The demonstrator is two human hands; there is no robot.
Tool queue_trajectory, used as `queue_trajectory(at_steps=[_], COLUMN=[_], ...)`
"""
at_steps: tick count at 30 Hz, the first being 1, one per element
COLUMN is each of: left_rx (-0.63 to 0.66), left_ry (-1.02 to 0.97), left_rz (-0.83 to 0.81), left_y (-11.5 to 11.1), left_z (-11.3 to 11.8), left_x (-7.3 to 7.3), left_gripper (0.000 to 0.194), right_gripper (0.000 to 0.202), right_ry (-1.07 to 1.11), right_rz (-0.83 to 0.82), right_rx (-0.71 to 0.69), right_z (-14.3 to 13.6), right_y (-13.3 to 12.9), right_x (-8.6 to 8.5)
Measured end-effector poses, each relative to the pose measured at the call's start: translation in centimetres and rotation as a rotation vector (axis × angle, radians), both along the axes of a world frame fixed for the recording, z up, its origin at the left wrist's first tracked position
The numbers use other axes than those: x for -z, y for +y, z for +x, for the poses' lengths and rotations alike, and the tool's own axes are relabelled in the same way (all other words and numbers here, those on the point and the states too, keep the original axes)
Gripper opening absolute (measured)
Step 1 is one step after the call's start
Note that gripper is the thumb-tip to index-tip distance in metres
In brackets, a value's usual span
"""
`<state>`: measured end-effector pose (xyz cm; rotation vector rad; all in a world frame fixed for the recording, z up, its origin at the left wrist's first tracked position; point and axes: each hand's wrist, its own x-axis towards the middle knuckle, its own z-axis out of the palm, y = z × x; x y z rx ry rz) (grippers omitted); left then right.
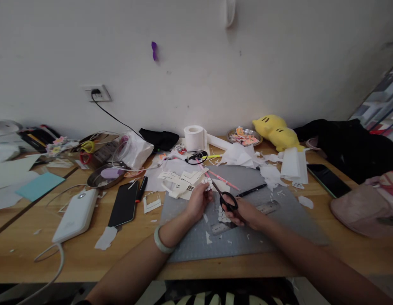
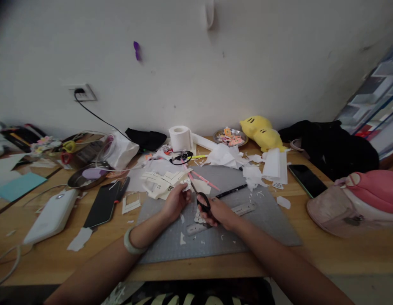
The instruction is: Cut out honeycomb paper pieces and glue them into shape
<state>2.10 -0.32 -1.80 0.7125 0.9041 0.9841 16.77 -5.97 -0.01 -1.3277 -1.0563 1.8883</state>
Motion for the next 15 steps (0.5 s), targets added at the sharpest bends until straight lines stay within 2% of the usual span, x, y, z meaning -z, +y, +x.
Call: queue_trajectory(at_steps=[15], left_rx=[-0.097], left_ry=[-0.06], left_rz=[0.024], left_y=[0.13], left_z=[-0.08], left_x=[0.07], left_gripper=[0.02], right_gripper=[0.055], right_ry=[-0.039], right_rz=[-0.009], right_rx=[-0.022], right_z=[-0.07], right_y=[-0.12], right_x=[-0.26])
